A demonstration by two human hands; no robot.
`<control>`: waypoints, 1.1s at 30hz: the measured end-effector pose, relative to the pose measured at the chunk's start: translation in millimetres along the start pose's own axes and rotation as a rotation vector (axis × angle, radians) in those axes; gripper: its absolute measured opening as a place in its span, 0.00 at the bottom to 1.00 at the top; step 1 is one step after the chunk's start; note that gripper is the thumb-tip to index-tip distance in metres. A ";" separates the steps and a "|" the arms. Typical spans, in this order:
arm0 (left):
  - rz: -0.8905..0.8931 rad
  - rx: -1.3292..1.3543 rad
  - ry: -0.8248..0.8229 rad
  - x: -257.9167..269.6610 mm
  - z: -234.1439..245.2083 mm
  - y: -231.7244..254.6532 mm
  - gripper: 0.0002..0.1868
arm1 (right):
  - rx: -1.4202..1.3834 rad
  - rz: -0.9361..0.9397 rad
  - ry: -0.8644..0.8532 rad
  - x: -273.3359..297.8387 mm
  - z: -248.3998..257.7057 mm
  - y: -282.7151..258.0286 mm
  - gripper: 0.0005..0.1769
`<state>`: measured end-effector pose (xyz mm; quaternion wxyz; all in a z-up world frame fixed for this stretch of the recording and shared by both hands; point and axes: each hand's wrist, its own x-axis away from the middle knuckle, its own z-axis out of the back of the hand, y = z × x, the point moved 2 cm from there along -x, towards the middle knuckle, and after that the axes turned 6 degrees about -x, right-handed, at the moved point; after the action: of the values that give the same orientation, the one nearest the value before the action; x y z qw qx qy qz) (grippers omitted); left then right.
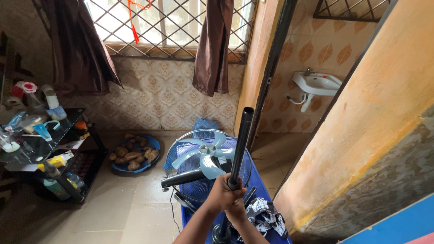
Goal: The person disassembles a standing electric fan by removing the stand pole, then the fan head with blades and motor. They wipe the motor housing with a cloth and use a screwdriver to loosen and remove a screw from the motor assembly. The fan parts remain separated on the floor and a blue stool by the end of the clip.
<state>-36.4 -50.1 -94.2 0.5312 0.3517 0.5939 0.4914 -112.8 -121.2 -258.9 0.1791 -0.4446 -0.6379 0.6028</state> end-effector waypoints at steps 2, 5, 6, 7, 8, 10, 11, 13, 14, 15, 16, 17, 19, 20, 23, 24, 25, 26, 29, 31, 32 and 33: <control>0.026 0.082 -0.120 -4.6 6.5 -1.4 0.11 | 0.004 -0.134 -0.035 -0.5 0.6 -1.1 0.10; 0.079 0.225 -0.319 -9.4 14.8 -0.6 0.11 | -0.052 -0.142 -0.085 -0.5 5.7 1.7 0.10; 0.099 0.275 -0.389 -10.1 17.3 0.2 0.11 | -0.038 -0.179 -0.086 0.8 6.8 4.6 0.08; 0.092 0.225 -0.417 -10.9 20.5 1.1 0.11 | -0.023 -0.216 -0.086 3.4 7.9 7.0 0.06; 0.085 0.173 -0.445 -12.1 25.0 2.4 0.10 | -0.010 -0.253 -0.087 5.6 6.9 9.3 0.04; 0.077 0.110 -0.497 -13.6 31.1 4.6 0.11 | -0.058 -0.236 -0.069 9.4 3.9 9.8 0.04; 0.076 0.099 -0.522 -14.6 33.5 5.8 0.12 | -0.083 -0.226 -0.057 10.7 2.0 8.7 0.05; 0.087 0.072 -0.540 -14.2 33.4 8.9 0.12 | -0.037 -0.227 -0.046 14.6 -0.8 3.0 0.07; 0.099 0.055 -0.519 -10.1 32.0 10.5 0.12 | -0.012 -0.230 -0.046 15.0 -2.0 -0.2 0.09; 0.110 0.039 -0.499 -5.1 30.0 12.6 0.11 | 0.044 -0.101 -0.021 15.8 -2.1 -5.3 0.15; 0.107 0.047 -0.400 1.7 26.8 14.9 0.11 | 0.103 0.025 -0.002 16.0 -3.4 -8.0 0.22; 0.105 0.056 -0.302 9.0 21.5 17.6 0.12 | 0.161 0.151 0.015 15.5 -4.0 -8.7 0.30; 0.033 -0.058 0.049 20.1 8.9 25.0 0.19 | 0.190 0.083 -0.123 15.8 -2.5 1.5 0.22; -0.039 -0.179 0.300 30.6 -1.9 30.7 0.25 | 0.205 0.049 -0.191 14.6 -0.2 8.8 0.19; 0.026 -0.332 0.656 39.8 -26.0 40.1 0.34 | 0.159 0.106 -0.252 13.4 8.4 37.4 0.13; 0.096 -0.347 0.711 40.5 -30.1 40.7 0.35 | 0.194 0.095 -0.245 13.6 14.2 46.2 0.15; 0.168 -0.332 0.698 39.0 -32.7 39.9 0.29 | 0.229 0.085 -0.239 14.2 19.7 53.3 0.16; 0.237 -0.316 0.689 34.4 -33.0 38.3 0.23 | 0.265 0.078 -0.237 11.9 24.8 58.1 0.18; 0.208 -0.318 0.599 26.8 -26.8 31.6 0.14 | 0.367 0.052 -0.231 12.5 30.9 59.5 0.23; 0.128 -0.303 0.515 23.2 -20.6 25.4 0.12 | 0.380 0.101 -0.157 12.5 28.9 48.8 0.27; 0.097 -0.279 0.472 21.6 -17.2 22.2 0.10 | 0.384 0.128 -0.123 10.3 25.5 41.8 0.30; 0.067 -0.255 0.429 19.7 -14.0 19.4 0.09 | 0.302 0.039 -0.148 5.6 22.4 36.2 0.25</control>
<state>-55.8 -29.2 -81.9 0.4165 0.1887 0.6142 0.6432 -120.3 -134.9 -298.9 0.1848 -0.3794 -0.5428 0.7261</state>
